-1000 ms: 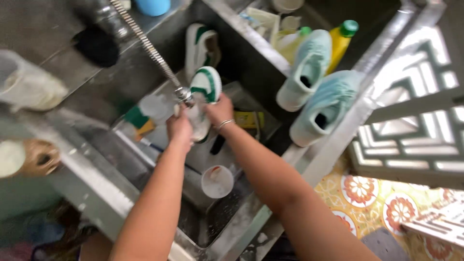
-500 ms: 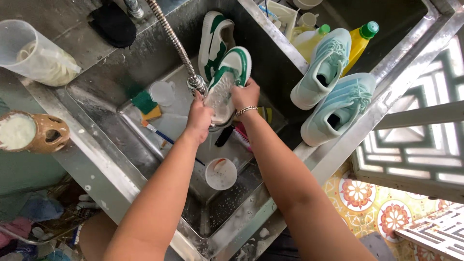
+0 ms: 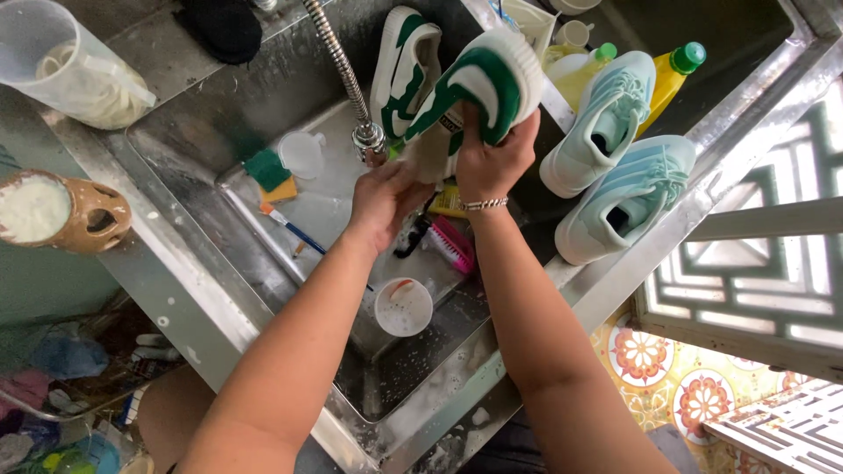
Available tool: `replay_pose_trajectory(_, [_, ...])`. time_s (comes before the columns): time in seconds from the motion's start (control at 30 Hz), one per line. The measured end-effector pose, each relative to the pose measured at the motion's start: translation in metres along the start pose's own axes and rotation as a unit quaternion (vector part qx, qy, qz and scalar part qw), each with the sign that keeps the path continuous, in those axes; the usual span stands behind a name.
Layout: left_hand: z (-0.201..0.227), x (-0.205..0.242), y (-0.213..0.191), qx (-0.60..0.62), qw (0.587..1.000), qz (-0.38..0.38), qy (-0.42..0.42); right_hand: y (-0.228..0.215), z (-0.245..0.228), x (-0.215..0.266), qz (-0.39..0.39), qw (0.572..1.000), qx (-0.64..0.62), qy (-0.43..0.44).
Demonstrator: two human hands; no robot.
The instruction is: Scrubbing and rinsing a pair of sneakers and an insole in a sink.
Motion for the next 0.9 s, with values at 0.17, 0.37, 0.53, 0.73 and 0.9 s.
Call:
replay_pose_trajectory(0.17, [-0.011,-0.003,-0.007,0.007,1.000,-0.024,0.012,-0.006,-0.014,0.017,-0.014,0.995,0.031,-0.094])
replay_pose_trajectory(0.37, [0.007,0.010,0.022,-0.008,1.000,-0.018,-0.001,-0.009,-0.019,0.016,-0.134,0.942,-0.169,-0.257])
replay_pose_trajectory(0.53, [-0.002,0.001,0.000,0.021,0.998,0.051,-0.019,-0.002,-0.039,0.024,-0.116,0.919,-0.107,-0.363])
replay_pose_trajectory(0.73, [-0.020,0.000,-0.088,-0.037,0.938,0.343,0.022,0.013,0.023,0.025,-0.064,0.963,0.126,0.230])
replay_pose_trajectory(0.9, [0.026,0.002,-0.051,-0.349,0.915,0.201,-0.009,0.052,0.098,0.066,-0.171,0.902,-0.010,0.396])
Point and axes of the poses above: each hand's wrist, its own x-axis away from the middle knuckle, its own y-axis out of the palm, z = x × y, the point moved 6 cm from there along -x, towards the middle knuckle, and after that the axes turned 13 degrees about -z, right-handed, at the moved point
